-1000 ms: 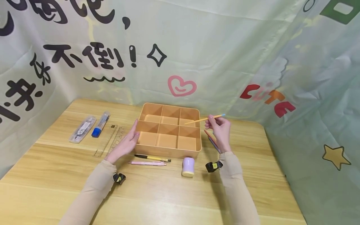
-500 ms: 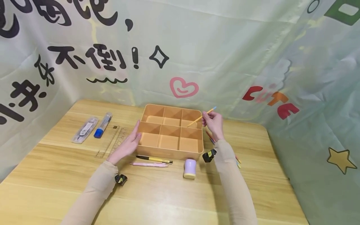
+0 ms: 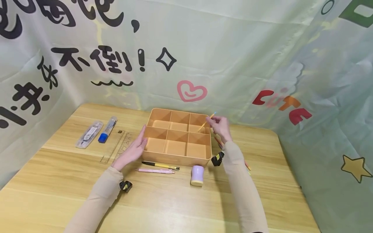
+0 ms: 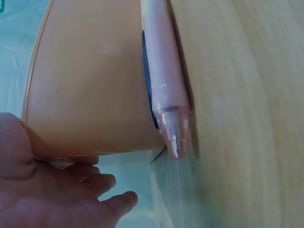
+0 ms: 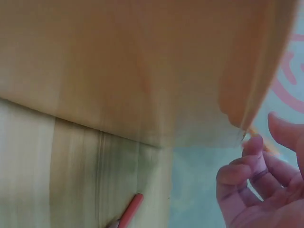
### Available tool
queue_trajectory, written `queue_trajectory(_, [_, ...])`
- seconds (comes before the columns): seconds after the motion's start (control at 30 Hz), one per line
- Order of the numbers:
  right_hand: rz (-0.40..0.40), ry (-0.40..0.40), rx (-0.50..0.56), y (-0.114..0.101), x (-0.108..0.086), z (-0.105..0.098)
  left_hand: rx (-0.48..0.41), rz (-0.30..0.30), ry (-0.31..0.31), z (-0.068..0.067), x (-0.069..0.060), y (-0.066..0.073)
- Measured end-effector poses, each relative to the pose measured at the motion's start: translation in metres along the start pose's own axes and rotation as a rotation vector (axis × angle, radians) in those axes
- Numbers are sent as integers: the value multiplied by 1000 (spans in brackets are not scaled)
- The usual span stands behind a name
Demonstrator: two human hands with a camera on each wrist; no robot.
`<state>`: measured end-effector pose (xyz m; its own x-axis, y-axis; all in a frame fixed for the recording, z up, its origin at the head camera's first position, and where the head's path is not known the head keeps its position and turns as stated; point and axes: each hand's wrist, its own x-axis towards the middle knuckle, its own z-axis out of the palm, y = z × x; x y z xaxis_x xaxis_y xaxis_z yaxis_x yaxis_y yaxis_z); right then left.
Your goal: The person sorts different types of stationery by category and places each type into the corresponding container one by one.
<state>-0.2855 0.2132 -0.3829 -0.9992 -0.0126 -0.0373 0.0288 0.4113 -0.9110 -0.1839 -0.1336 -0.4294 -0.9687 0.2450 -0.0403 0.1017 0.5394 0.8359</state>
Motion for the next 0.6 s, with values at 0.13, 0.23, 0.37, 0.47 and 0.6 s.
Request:
queue_trajectory(0.13, [-1, -3, -32, 1, -6, -3, -7, 2, -4, 1, 1, -1])
queue_trajectory(0.23, [-18, 8, -32, 2, -13, -7, -6, -1, -4, 1, 1, -1])
queue_trajectory(0.37, [-50, 2, -44, 6, -25, -14, -2, -2, -3, 1, 0, -1])
queue_trajectory(0.47, [-74, 24, -54, 10, -37, -17, -1, 2, 2, 1, 1, -2])
queue_trajectory(0.6, [-73, 117, -23, 18, -57, -16, -1, 4, 3, 1, 1, -3])
